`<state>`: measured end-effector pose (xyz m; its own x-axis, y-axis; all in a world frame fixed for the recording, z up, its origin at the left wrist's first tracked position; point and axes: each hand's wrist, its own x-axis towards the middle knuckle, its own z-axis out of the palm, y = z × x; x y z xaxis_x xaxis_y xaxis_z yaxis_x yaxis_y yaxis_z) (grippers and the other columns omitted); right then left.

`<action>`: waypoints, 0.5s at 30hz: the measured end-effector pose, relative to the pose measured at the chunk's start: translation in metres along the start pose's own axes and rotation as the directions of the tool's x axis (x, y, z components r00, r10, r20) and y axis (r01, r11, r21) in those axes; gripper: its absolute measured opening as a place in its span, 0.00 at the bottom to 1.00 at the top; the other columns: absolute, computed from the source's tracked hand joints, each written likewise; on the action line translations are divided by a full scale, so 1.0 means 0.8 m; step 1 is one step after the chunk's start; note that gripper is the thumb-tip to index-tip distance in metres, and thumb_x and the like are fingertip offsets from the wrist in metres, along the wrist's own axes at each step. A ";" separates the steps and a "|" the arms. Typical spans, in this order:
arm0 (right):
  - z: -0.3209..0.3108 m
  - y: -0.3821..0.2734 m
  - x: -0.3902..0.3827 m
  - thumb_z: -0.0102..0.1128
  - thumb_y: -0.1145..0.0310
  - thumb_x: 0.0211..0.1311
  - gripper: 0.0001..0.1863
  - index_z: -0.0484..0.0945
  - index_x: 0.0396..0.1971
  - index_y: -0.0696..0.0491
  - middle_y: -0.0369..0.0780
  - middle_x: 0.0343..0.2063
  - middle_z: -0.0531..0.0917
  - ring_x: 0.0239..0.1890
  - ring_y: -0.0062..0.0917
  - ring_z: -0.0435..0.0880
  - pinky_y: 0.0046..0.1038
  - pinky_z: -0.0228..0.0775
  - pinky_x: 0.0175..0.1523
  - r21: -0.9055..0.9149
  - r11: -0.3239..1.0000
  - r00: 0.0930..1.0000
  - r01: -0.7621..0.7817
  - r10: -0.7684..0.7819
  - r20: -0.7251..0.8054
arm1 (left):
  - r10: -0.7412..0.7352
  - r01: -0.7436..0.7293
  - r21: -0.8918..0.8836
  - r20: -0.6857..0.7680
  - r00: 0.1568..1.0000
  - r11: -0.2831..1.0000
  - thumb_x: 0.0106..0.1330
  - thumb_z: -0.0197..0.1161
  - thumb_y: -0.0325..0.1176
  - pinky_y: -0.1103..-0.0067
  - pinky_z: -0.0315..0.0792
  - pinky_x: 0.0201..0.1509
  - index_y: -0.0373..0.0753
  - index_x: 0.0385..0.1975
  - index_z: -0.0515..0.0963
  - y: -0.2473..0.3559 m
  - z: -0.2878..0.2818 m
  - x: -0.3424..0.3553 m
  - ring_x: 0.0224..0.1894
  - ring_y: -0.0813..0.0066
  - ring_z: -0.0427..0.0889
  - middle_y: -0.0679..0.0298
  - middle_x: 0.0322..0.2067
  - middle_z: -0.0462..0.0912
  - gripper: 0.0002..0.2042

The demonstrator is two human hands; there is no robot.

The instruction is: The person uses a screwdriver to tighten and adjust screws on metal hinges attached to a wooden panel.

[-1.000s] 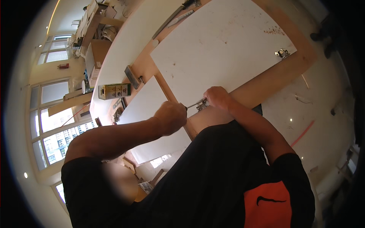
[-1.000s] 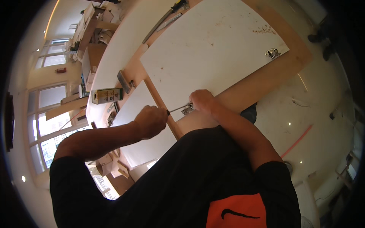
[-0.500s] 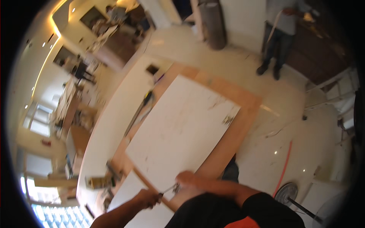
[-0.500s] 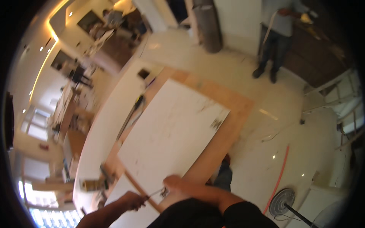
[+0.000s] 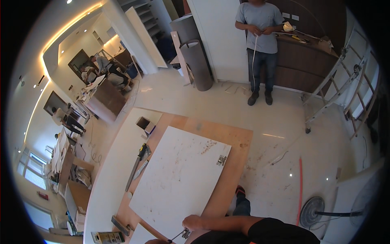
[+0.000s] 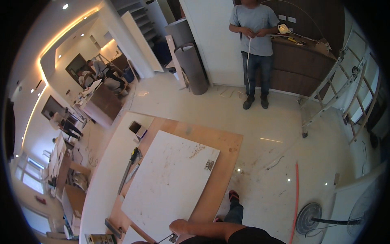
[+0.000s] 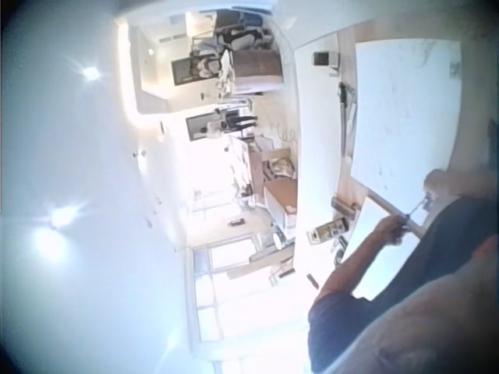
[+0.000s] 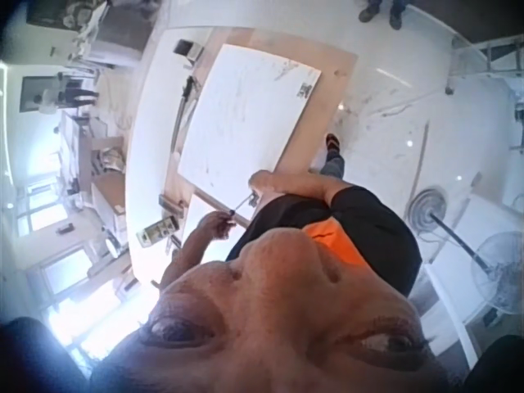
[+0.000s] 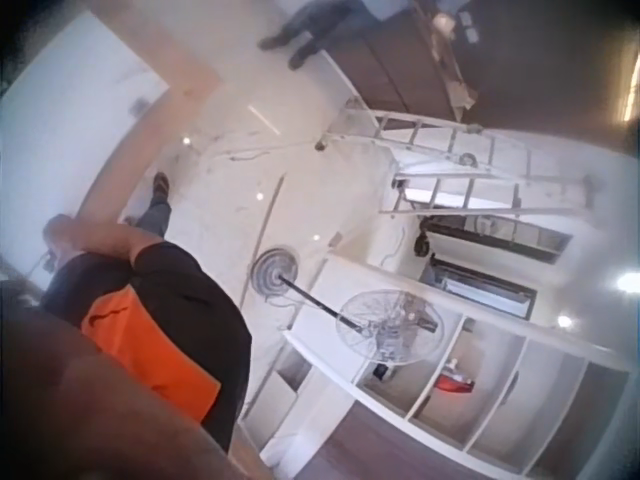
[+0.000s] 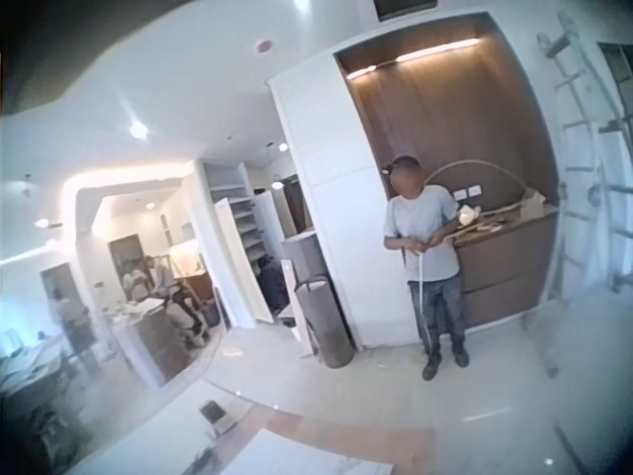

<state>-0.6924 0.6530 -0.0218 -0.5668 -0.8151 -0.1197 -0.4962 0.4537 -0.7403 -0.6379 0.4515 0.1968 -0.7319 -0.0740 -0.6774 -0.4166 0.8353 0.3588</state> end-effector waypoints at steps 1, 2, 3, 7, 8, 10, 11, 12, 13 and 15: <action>0.003 0.001 -0.001 0.64 0.69 0.54 0.05 0.86 0.30 0.51 0.46 0.30 0.88 0.37 0.44 0.89 0.45 0.80 0.41 0.001 1.000 1.000 -0.003 0.003 0.003 | -0.118 0.127 -0.114 0.081 0.990 0.985 0.69 0.59 0.35 0.63 0.76 0.24 0.37 0.34 0.83 -0.001 -0.002 0.003 0.20 0.64 0.82 0.51 0.24 0.87 0.10; 0.003 -0.001 -0.002 0.64 0.69 0.54 0.05 0.86 0.30 0.50 0.46 0.30 0.88 0.37 0.44 0.89 0.45 0.81 0.41 0.011 1.000 1.000 -0.003 0.003 -0.017 | -0.227 0.262 -0.219 0.173 0.958 0.940 0.70 0.58 0.34 0.64 0.74 0.22 0.37 0.34 0.84 -0.003 -0.003 0.003 0.18 0.65 0.80 0.51 0.24 0.86 0.10; 0.003 -0.003 -0.002 0.64 0.69 0.54 0.05 0.86 0.30 0.50 0.46 0.30 0.88 0.37 0.45 0.89 0.45 0.81 0.42 0.021 1.000 0.999 0.000 0.001 -0.035 | -0.320 0.398 -0.307 0.274 0.907 0.864 0.70 0.58 0.34 0.64 0.73 0.21 0.36 0.34 0.84 -0.005 -0.004 0.003 0.16 0.66 0.79 0.52 0.24 0.86 0.10; 0.004 -0.005 0.008 0.62 0.68 0.55 0.05 0.86 0.29 0.50 0.46 0.30 0.88 0.38 0.44 0.89 0.45 0.81 0.43 -0.002 0.999 0.999 0.035 -0.035 -0.008 | 0.008 -0.037 0.181 0.153 0.988 0.983 0.71 0.59 0.29 0.72 0.77 0.26 0.34 0.33 0.83 0.025 -0.003 -0.020 0.21 0.68 0.80 0.56 0.24 0.85 0.08; 0.010 -0.002 0.013 0.62 0.68 0.56 0.06 0.86 0.29 0.50 0.46 0.30 0.88 0.38 0.44 0.89 0.46 0.81 0.43 0.001 1.000 1.000 0.007 -0.007 -0.008 | 0.472 -0.474 0.698 0.217 0.854 0.537 0.71 0.60 0.29 0.74 0.79 0.30 0.34 0.33 0.83 0.029 0.004 -0.036 0.25 0.69 0.82 0.57 0.27 0.85 0.07; 0.017 -0.007 0.017 0.61 0.67 0.57 0.06 0.86 0.29 0.51 0.47 0.30 0.88 0.39 0.44 0.89 0.47 0.81 0.44 0.001 1.000 1.000 0.009 -0.009 0.018 | 0.439 -0.532 0.786 0.376 0.816 0.316 0.62 0.59 0.32 0.64 0.79 0.28 0.40 0.29 0.84 0.053 0.004 -0.050 0.28 0.61 0.88 0.57 0.27 0.87 0.07; 0.010 -0.001 0.015 0.60 0.67 0.57 0.07 0.86 0.29 0.51 0.47 0.31 0.88 0.39 0.44 0.89 0.47 0.81 0.45 -0.009 1.000 0.999 0.017 -0.016 0.035 | 0.467 -0.518 0.820 0.370 0.803 0.241 0.60 0.62 0.34 0.66 0.79 0.27 0.42 0.27 0.84 0.049 0.012 -0.044 0.29 0.63 0.88 0.60 0.26 0.86 0.06; 0.005 0.007 0.008 0.60 0.67 0.58 0.07 0.86 0.30 0.51 0.47 0.31 0.88 0.39 0.44 0.89 0.47 0.81 0.45 -0.034 0.999 1.000 0.008 -0.007 0.024 | 0.455 -0.520 0.828 0.389 0.801 0.208 0.60 0.62 0.34 0.67 0.78 0.27 0.43 0.27 0.83 0.054 0.012 -0.030 0.30 0.65 0.88 0.59 0.27 0.86 0.05; 0.004 0.008 0.004 0.60 0.67 0.58 0.08 0.86 0.31 0.51 0.47 0.31 0.88 0.40 0.44 0.89 0.47 0.81 0.45 -0.055 0.998 1.000 0.005 -0.005 0.009 | 0.426 -0.507 0.814 0.367 0.827 0.284 0.60 0.62 0.35 0.67 0.78 0.27 0.42 0.27 0.84 0.060 0.007 -0.023 0.30 0.64 0.88 0.58 0.26 0.86 0.06; 0.001 0.003 0.002 0.60 0.67 0.58 0.08 0.87 0.33 0.50 0.47 0.32 0.88 0.40 0.43 0.89 0.47 0.81 0.46 -0.046 0.998 0.999 0.030 -0.029 0.025 | 0.298 -0.271 0.699 0.086 0.951 0.662 0.61 0.64 0.36 0.67 0.77 0.27 0.39 0.26 0.84 0.067 0.002 -0.032 0.28 0.64 0.87 0.58 0.27 0.87 0.08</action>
<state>-0.6937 0.6526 -0.0243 -0.5352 -0.8369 -0.1148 -0.5431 0.4449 -0.7121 -0.6407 0.4989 0.2321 -0.7734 0.2255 -0.5925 0.2996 0.9537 -0.0281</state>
